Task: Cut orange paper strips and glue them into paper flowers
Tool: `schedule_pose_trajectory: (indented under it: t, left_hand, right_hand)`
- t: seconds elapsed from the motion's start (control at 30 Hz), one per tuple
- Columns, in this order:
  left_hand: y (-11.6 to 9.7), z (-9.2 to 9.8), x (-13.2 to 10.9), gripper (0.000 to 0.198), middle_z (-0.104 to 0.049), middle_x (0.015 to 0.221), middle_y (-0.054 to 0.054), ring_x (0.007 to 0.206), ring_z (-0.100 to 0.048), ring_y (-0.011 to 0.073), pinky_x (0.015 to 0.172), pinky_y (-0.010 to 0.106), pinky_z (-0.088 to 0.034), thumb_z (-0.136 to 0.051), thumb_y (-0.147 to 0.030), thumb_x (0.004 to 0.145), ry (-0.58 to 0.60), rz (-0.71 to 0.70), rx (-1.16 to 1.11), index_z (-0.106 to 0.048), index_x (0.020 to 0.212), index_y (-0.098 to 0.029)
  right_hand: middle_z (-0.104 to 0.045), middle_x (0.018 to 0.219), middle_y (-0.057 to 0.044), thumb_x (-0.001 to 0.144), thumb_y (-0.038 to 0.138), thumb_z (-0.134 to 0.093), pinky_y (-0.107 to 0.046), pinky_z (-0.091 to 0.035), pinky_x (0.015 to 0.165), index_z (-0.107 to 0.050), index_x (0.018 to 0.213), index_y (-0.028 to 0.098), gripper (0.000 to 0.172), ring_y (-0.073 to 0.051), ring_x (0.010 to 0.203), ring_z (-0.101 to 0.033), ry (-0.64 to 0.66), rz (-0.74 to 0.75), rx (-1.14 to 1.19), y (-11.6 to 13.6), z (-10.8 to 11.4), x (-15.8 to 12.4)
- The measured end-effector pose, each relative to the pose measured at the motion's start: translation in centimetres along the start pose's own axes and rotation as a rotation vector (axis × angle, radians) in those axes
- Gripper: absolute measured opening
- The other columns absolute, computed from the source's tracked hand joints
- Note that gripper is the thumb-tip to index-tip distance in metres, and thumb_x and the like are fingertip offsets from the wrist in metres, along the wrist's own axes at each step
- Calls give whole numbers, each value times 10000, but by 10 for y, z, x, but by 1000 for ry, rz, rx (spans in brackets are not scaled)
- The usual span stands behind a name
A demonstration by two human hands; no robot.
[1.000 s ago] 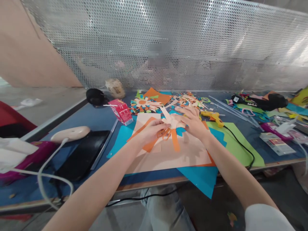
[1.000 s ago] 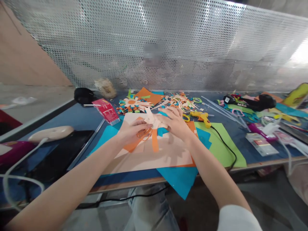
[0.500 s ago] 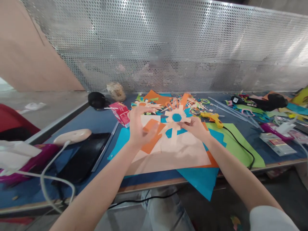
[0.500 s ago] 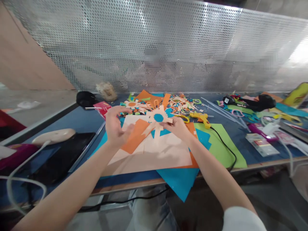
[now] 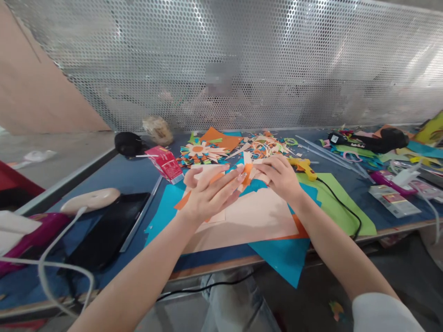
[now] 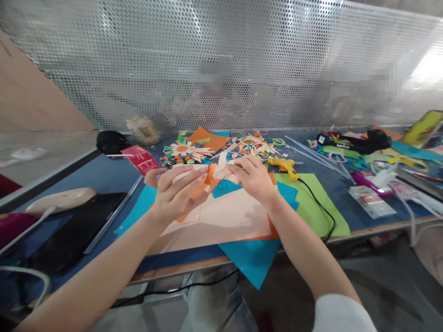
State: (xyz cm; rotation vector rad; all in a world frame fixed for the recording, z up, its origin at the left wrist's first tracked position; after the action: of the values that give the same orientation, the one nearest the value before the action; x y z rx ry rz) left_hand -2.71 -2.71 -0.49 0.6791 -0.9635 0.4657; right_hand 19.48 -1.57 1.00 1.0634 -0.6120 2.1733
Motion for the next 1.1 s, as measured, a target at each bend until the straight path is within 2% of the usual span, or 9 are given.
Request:
schedule_pose_trajectory:
  t: [0.17, 0.3, 0.47, 0.77, 1.1]
  left_hand:
    - [-4, 2, 5, 444, -684, 1008, -6, 1009, -574, 193, 898, 354, -386, -621, -224, 761, 77, -14, 3, -508, 1181, -314]
    - [-6, 3, 11, 443, -683, 1013, -8, 967, -594, 164, 881, 309, -432, -596, -185, 772, 69, -38, -79, -508, 1193, -293]
    - [-5, 2, 11, 368, -686, 991, -1, 962, -595, 169, 872, 339, -461, -562, -160, 791, 107, -4, -148, -549, 1139, -281]
    - [-6, -3, 10, 274, -687, 929, 14, 939, -596, 183, 823, 361, -477, -586, -169, 773, 82, 78, -276, -578, 1030, -260]
    - [-7, 0, 14, 243, -692, 883, 5, 901, -595, 172, 795, 334, -474, -622, -180, 755, 49, 62, -280, -600, 984, -258]
  right_hand:
    - [-593, 885, -63, 877, 236, -446, -321, -423, 814, -634, 930, 215, 197, -168, 854, -497, 24, 7, -21, 1, 0, 1]
    - [-586, 867, -63, 877, 210, -441, -309, -426, 804, -625, 944, 200, 196, -161, 848, -492, -9, 59, -5, 2, -1, 0]
    - [-582, 873, -59, 892, 211, -403, -327, -417, 817, -618, 958, 215, 224, -163, 857, -496, 53, 29, 17, 3, -2, 0]
    - [-590, 848, -61, 898, 209, -387, -323, -412, 806, -619, 937, 203, 236, -168, 848, -496, 92, 19, 5, 3, -1, 1]
    - [-600, 810, -69, 875, 162, -428, -290, -423, 774, -626, 918, 151, 203, -166, 812, -486, 26, 103, -33, 1, -3, 1]
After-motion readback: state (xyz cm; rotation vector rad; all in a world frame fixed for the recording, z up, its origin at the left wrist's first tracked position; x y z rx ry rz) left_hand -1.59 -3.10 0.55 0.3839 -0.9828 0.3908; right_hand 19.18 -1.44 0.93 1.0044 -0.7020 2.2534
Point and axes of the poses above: each hand's wrist, its own x-axis towards the middle knuckle, its own z-axis out of the back of the hand, y = z × x, the point moved 1 cm from there along x, towards the middle knuckle
